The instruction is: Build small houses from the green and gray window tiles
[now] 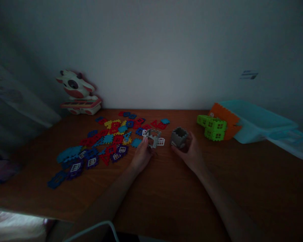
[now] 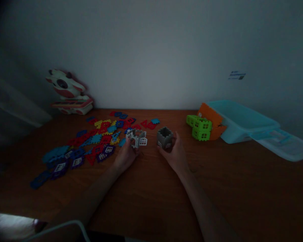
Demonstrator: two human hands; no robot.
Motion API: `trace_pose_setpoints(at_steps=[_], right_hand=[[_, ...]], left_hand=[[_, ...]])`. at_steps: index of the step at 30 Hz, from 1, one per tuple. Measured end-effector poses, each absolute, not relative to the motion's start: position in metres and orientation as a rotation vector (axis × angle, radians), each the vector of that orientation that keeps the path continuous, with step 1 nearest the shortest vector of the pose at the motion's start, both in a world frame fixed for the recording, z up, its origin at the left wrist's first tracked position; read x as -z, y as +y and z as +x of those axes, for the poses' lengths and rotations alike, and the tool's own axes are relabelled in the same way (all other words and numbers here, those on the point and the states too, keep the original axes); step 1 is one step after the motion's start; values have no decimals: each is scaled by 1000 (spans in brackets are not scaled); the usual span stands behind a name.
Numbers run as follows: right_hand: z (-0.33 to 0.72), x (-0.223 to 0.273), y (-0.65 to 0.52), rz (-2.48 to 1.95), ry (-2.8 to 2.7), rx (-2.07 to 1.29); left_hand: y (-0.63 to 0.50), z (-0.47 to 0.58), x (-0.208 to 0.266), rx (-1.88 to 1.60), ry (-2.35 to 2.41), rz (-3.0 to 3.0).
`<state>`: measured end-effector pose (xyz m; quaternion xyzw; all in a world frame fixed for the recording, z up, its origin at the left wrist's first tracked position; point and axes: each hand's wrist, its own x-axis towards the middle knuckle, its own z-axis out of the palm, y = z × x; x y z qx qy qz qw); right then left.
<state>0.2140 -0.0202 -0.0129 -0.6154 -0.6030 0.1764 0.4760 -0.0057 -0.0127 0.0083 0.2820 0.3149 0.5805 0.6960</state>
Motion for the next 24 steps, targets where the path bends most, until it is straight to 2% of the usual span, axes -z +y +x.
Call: trace_pose_setpoints(at_steps=[3,8,24], right_hand=[[213,8,-23,-1592,-1443,-453],[212,8,-24,-1502,-1557,-367],[204,-1,-34,-1405,-1918,-399]], left_hand=[[-10,-7,-6,-1289,713,600],[-9,-5,-7,-1295,723,578],[-8,-5,-15,-1330,777,486]])
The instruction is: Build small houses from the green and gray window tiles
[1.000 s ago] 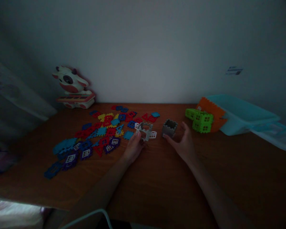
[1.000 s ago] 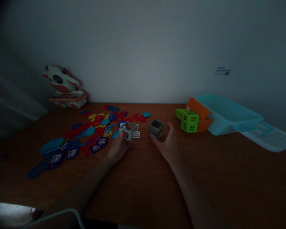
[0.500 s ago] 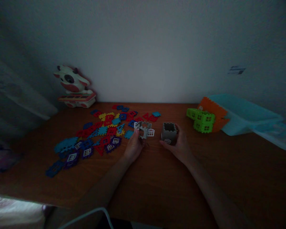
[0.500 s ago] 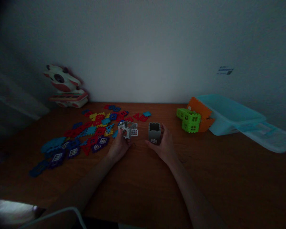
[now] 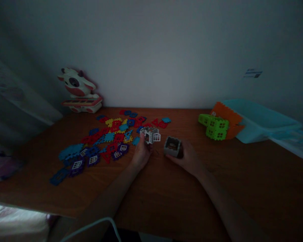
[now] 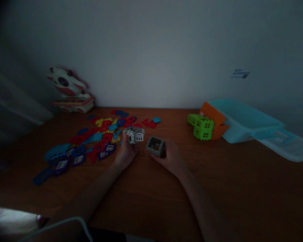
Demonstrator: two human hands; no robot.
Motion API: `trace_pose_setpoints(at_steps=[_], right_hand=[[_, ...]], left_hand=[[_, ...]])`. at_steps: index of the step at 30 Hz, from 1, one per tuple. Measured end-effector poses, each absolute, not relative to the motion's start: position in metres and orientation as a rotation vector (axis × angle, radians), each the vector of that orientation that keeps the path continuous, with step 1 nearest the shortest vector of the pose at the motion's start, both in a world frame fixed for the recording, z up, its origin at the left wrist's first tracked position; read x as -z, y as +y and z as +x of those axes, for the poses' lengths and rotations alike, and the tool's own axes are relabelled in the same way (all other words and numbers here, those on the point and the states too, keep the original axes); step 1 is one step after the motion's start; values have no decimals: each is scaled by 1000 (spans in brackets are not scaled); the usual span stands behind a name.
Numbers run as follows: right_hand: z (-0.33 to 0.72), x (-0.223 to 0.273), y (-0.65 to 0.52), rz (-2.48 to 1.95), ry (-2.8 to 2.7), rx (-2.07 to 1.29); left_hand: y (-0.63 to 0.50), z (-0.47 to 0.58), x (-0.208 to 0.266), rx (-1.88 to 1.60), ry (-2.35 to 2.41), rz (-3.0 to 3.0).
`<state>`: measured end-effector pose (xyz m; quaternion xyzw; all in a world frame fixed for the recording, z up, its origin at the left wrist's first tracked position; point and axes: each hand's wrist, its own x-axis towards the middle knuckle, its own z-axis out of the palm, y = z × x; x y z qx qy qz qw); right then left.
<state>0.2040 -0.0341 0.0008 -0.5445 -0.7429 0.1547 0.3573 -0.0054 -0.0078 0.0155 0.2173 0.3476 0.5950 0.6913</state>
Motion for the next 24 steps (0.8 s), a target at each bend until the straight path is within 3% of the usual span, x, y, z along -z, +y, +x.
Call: trace_pose_setpoints(at_steps=[12,24], right_hand=[[198,-4,-40,-1348,-1830,-600],[190,-8,-29,-1216,-875,-1219]], left_hand=[[-9,-4,-14,-1332,793,558],[-9,-4,-13,-1323,789,540]])
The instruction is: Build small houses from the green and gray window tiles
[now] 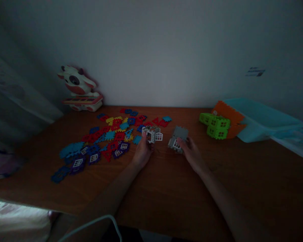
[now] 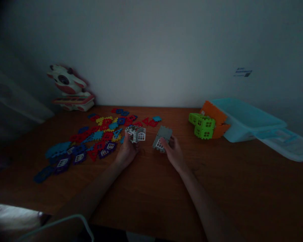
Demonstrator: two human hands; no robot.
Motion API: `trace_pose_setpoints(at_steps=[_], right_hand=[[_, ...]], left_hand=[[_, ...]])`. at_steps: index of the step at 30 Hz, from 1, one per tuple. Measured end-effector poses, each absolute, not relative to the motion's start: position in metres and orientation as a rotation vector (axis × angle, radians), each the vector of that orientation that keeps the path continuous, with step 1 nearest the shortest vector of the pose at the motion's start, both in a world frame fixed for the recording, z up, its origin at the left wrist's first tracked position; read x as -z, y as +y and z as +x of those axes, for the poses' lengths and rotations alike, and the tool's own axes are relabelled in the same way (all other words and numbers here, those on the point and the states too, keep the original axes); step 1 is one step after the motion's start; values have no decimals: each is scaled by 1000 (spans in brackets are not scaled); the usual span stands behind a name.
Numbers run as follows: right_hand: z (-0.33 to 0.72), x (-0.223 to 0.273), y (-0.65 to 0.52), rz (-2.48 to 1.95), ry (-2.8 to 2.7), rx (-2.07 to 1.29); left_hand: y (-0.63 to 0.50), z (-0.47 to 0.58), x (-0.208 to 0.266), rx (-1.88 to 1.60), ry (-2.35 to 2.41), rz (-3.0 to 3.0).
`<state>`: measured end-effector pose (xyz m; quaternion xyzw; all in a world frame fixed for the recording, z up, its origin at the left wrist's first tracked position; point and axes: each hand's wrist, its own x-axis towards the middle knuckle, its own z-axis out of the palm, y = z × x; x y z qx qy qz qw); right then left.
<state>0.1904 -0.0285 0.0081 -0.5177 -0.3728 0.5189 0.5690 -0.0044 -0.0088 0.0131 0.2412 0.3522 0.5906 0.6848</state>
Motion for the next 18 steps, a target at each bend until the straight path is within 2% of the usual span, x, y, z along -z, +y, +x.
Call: trace_pose_setpoints(at_steps=[8,18], right_hand=[[199,-22,-25,-895,-342,-1604],[204,-20,-24,-874,-330,-1577]], left_hand=[[-11,-6,-11,-1310,742,554],[-16,-7,-15,-1249,704,644]])
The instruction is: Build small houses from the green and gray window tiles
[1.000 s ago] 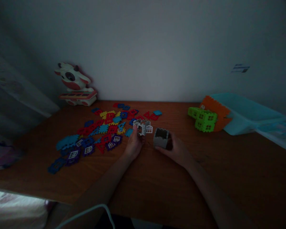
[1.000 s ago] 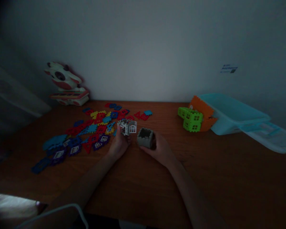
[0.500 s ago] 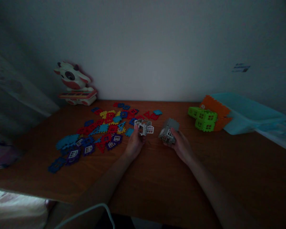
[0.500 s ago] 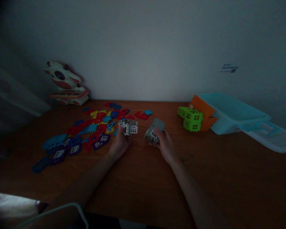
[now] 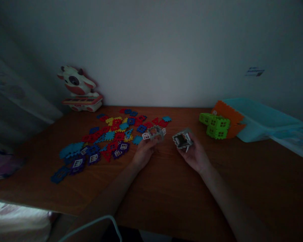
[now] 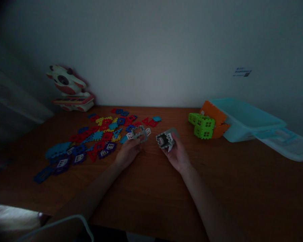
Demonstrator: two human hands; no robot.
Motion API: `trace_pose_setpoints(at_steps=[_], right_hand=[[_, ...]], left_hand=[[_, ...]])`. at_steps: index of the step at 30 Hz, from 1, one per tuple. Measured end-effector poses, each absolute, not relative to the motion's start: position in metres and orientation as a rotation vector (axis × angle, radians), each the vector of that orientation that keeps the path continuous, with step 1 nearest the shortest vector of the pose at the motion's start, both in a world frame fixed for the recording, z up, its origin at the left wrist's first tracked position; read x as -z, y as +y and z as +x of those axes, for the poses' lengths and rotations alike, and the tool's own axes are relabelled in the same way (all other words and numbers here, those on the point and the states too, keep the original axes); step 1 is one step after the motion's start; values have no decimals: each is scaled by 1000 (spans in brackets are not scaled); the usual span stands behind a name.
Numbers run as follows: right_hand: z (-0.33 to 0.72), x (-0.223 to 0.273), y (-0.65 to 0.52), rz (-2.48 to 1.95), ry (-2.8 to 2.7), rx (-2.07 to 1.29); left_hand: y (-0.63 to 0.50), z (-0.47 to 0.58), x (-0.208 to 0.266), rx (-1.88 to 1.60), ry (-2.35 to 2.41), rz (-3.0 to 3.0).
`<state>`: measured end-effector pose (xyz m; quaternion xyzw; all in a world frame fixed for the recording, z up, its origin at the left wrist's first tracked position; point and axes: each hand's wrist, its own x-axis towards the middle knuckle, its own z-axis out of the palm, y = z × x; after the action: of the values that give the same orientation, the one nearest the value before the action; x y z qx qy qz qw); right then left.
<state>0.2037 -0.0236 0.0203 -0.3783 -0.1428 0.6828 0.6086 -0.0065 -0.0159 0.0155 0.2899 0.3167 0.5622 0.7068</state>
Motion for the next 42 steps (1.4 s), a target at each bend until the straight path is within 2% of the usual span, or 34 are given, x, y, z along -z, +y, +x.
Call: trace_pose_setpoints(at_steps=[7,13,18,26,35,42], right_hand=[[198,-19,-25,-933,-452,-1459],[191,-15,-28,-1111,-653,-1130],[187,-9,-33,-1172,-984,-1118],[181,-8,-51,-1038,-1483,-1042],[179,-10,-52,-1051,-1610,-1004],[178,-7,-54,-1035,-1521,-1140]], left_hand=[[-19,-5,-17,-1171,622,764],[-19,-10,-18,-1127,563,734],[-16,-12,-17,-1176,616,645],[-10,-15,-13,-1286,712,581],[-14,-14,-22,-1357,803,874],[-9,-27,-25,-1414,866,992]])
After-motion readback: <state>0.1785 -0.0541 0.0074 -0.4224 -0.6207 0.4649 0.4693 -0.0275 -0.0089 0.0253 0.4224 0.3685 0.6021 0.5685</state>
